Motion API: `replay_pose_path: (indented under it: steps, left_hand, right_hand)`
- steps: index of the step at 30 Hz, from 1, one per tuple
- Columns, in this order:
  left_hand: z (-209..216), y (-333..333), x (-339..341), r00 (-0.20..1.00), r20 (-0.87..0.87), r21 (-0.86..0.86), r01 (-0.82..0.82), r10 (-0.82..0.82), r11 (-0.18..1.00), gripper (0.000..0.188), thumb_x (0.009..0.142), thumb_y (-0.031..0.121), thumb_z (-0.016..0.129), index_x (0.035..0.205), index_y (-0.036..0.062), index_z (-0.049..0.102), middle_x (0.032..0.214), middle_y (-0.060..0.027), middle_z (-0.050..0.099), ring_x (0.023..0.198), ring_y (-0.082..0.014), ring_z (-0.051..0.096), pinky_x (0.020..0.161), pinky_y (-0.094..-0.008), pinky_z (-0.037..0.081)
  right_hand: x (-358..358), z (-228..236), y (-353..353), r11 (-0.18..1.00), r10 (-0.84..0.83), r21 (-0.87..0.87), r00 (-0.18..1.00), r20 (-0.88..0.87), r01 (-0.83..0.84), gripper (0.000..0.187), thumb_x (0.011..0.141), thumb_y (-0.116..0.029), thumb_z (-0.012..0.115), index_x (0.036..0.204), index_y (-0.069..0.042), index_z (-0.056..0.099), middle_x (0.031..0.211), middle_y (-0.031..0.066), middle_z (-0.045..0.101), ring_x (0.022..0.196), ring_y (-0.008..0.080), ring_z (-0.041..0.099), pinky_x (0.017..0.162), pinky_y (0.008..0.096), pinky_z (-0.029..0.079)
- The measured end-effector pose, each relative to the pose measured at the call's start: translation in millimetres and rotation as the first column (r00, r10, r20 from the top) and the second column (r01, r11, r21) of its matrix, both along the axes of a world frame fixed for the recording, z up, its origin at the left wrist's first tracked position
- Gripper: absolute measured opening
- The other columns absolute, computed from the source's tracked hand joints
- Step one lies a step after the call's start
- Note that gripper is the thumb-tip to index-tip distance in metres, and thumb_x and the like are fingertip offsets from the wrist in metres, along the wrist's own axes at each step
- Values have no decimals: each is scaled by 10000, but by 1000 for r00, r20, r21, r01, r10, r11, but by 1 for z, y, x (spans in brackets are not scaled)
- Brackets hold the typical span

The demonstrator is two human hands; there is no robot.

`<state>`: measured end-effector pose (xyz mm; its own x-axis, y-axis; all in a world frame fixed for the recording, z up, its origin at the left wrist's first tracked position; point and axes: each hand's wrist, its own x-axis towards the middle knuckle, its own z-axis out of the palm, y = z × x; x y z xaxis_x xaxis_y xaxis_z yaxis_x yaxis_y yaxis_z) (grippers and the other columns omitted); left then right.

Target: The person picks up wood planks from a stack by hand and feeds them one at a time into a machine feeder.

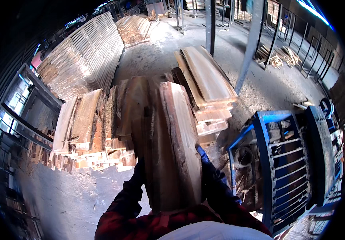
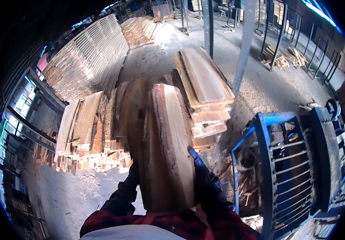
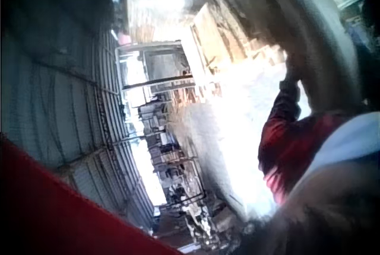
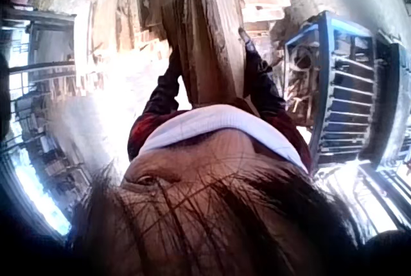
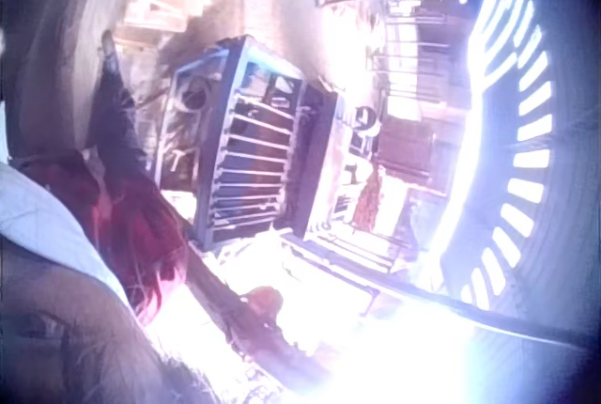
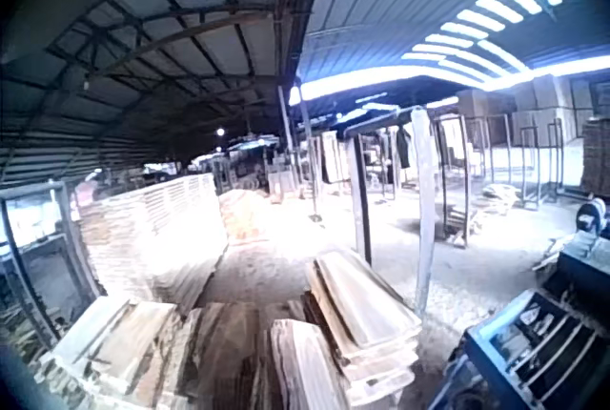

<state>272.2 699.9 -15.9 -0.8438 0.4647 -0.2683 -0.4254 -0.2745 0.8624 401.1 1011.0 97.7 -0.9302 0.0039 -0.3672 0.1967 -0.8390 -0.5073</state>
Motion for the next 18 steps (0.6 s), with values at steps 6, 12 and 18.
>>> replay_pose_path:
  steps: [6, 12, 18]
  left_hand:
    - [49, 0, 95, 997, -29, 120, -72, 76, 990, 546, 1034, 447, 388, 1435, 78, 422, 1354, -102, 548, 1192, -246, 560, 1005, -393, 480]
    - [72, 69, 151, 998, -63, 233, 1, 14, 973, 467, 1022, 407, 451, 1360, 87, 497, 1175, -74, 609, 1029, -202, 613, 902, -358, 527]
    - [59, 187, 151, 958, -201, 57, 219, -203, 974, 482, 1016, 455, 432, 1318, 98, 548, 1132, -54, 642, 989, -185, 624, 831, -335, 531]
  right_hand:
    - [68, 3, 11, 893, -37, 420, 957, -288, 161, 631, 997, -496, 444, 1415, -24, 466, 1360, 120, 555, 1212, 206, 546, 1039, 338, 424]
    - [197, 12, 46, 920, -29, 386, 992, -124, 75, 594, 992, -464, 486, 1408, -41, 479, 1338, 105, 568, 1201, 199, 548, 1026, 323, 431]
    - [256, 1, 128, 892, -179, 341, 925, -335, 296, 581, 955, -404, 579, 1359, 8, 510, 1286, 79, 596, 1135, 181, 577, 1019, 334, 440]
